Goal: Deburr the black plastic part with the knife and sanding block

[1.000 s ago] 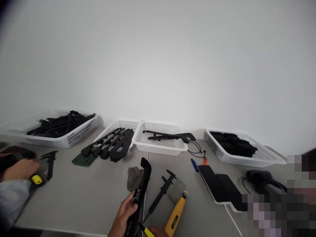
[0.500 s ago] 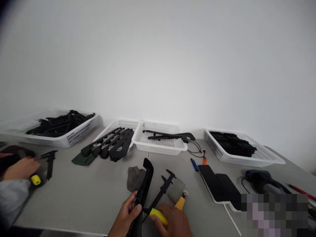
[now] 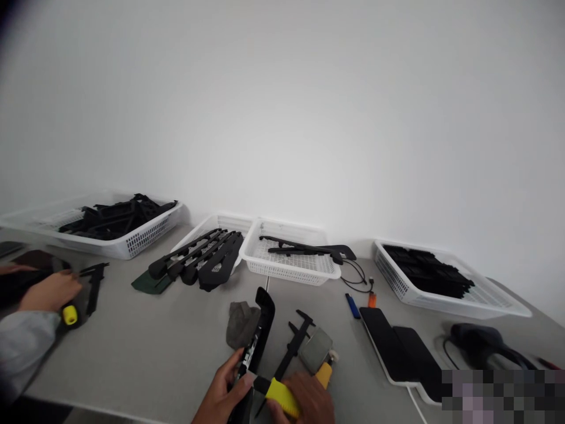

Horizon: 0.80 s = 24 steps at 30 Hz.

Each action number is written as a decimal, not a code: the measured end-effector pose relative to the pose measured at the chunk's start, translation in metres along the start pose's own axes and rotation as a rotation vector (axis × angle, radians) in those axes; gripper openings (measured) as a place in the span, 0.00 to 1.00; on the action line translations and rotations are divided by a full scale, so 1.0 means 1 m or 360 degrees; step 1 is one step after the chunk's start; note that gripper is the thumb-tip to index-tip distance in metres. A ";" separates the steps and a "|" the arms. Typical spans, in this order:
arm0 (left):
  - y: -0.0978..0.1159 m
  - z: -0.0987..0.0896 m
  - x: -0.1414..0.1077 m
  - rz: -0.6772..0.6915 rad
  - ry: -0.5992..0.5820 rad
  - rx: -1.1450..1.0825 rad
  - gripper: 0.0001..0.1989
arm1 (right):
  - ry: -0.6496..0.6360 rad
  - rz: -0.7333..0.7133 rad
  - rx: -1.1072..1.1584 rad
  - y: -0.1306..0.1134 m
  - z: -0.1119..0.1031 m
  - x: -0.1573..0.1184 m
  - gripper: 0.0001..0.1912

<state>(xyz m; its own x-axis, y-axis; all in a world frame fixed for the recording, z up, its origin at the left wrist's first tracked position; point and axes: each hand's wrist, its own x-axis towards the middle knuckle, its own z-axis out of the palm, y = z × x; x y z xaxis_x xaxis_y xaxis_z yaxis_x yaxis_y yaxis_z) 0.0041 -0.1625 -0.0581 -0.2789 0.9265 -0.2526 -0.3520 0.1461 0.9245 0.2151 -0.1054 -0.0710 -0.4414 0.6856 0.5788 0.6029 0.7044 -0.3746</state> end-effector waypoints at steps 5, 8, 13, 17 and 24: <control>-0.007 -0.007 0.006 -0.0066 -0.0036 0.0016 0.45 | 0.0073 -0.0190 0.0035 0.002 -0.002 0.005 0.18; -0.011 -0.008 0.006 -0.0032 -0.0052 0.0038 0.45 | 0.0100 -0.0113 0.0039 0.001 0.000 0.003 0.19; -0.011 -0.007 0.007 -0.0018 -0.0028 0.0087 0.47 | 0.0122 0.0004 0.0029 0.002 0.009 -0.004 0.22; -0.006 -0.006 0.007 -0.0026 -0.0074 0.0052 0.47 | 0.0113 0.0001 0.0034 0.009 0.015 -0.008 0.22; 0.011 0.001 0.000 0.0009 -0.0065 0.0091 0.46 | -0.0005 0.0028 0.0056 0.011 0.011 -0.005 0.21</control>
<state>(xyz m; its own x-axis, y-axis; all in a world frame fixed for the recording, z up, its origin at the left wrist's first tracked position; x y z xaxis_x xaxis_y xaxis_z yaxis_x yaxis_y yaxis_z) 0.0008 -0.1610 -0.0473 -0.2438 0.9406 -0.2365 -0.2987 0.1592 0.9410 0.2170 -0.0994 -0.0859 -0.4328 0.6987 0.5697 0.5868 0.6981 -0.4103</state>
